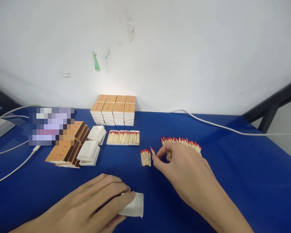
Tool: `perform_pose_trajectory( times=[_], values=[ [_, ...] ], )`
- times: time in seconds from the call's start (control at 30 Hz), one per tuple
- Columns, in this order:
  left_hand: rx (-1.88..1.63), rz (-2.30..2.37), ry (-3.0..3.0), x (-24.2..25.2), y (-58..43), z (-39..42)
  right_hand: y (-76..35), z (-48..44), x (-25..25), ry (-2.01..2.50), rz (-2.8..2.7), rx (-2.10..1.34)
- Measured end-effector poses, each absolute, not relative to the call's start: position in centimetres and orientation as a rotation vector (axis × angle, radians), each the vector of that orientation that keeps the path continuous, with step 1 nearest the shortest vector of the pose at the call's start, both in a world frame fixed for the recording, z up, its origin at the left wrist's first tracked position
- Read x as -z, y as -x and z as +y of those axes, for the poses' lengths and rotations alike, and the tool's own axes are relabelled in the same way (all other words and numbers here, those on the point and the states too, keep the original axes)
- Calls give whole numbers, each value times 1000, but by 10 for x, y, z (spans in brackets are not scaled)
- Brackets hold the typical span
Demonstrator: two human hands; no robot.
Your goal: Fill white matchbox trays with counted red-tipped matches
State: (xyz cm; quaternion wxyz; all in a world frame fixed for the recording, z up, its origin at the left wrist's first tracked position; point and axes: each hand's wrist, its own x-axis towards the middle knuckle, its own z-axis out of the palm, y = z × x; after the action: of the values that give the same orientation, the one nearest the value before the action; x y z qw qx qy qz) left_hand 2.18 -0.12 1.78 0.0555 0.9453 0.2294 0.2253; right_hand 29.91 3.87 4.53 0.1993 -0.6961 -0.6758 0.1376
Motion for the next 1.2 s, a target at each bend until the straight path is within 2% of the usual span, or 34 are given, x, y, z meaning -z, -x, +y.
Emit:
perform_pose_trajectory(
  times=[0.13,0.67,1.2],
  values=[
    [-672,698,-2869,-19,-20,-2,-295,35,-46,1970,-1932,-550],
    [-685,711,-2873,-22,-19,-5,-294,33,-36,2009,-1927,-836],
    [-693,700,-2871,-18,-22,-3,-294,36,-36,2055,-1908,-783]
  ],
)
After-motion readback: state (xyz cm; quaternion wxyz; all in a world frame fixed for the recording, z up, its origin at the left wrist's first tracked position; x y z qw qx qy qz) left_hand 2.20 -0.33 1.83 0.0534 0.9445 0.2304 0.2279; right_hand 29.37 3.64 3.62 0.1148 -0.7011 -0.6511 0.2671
